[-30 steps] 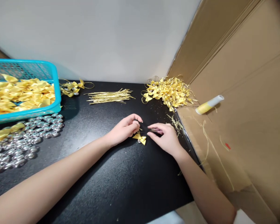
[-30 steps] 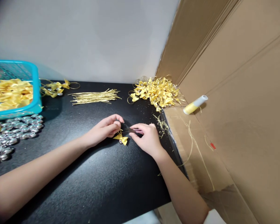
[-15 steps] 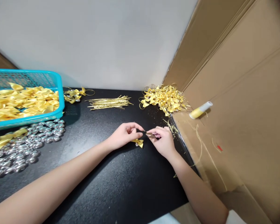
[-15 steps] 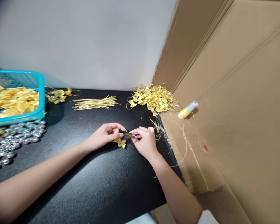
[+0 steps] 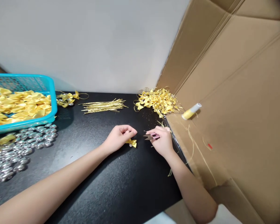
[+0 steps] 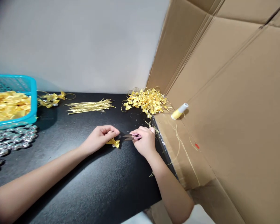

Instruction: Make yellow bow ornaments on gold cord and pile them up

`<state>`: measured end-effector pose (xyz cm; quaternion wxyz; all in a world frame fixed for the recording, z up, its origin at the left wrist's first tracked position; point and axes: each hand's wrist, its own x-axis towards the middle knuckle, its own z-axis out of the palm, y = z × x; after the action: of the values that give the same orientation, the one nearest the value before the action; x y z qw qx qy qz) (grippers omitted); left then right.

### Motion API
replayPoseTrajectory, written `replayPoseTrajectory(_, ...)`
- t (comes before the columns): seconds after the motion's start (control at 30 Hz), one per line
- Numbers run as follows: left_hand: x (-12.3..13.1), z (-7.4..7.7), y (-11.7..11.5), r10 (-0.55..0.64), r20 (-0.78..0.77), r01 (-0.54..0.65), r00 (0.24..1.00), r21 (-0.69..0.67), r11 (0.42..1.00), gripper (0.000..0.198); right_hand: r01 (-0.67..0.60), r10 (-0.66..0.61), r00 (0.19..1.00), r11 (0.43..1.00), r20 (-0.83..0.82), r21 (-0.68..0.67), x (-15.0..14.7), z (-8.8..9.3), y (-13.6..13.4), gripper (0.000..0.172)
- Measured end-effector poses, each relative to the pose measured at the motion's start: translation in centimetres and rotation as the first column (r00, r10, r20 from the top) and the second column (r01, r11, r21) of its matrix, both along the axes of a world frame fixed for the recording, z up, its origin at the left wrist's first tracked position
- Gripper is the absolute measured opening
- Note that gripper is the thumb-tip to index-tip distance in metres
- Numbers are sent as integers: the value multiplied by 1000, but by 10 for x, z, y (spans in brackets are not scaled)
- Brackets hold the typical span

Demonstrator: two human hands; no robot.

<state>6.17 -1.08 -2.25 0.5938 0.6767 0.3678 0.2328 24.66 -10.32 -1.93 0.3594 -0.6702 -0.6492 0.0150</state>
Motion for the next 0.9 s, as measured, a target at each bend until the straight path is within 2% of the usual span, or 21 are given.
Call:
replayPoseTrajectory(0.1, 2, 0, -2, -6, -8, 6, 1000, -10, 1000, 34, 6, -6, 999, 1000, -35, 22, -1, 0, -1, 12)
replayPoseTrajectory(0.3, 3, 2, -7, -59, 10, 60, 998, -15, 998, 33, -53, 51, 998, 990, 23, 129, -16, -4, -1, 12)
replayPoseTrajectory(0.47, 1, 1, -6, -72, 35, 73, 997, -21, 997, 32, -70, 69, 997, 995, 15, 75, -19, -3, -2, 13)
replayPoseTrajectory(0.7, 3, 4, -6, -84, 84, 89, 993, -47, 995, 30, -36, 35, 990, 999, -138, -4, -18, -3, -1, 8)
replayPoseTrajectory(0.9, 2, 5, -6, -75, 58, 77, 995, -27, 997, 29, -68, 52, 947, 997, -316, -40, -16, -4, -1, 9)
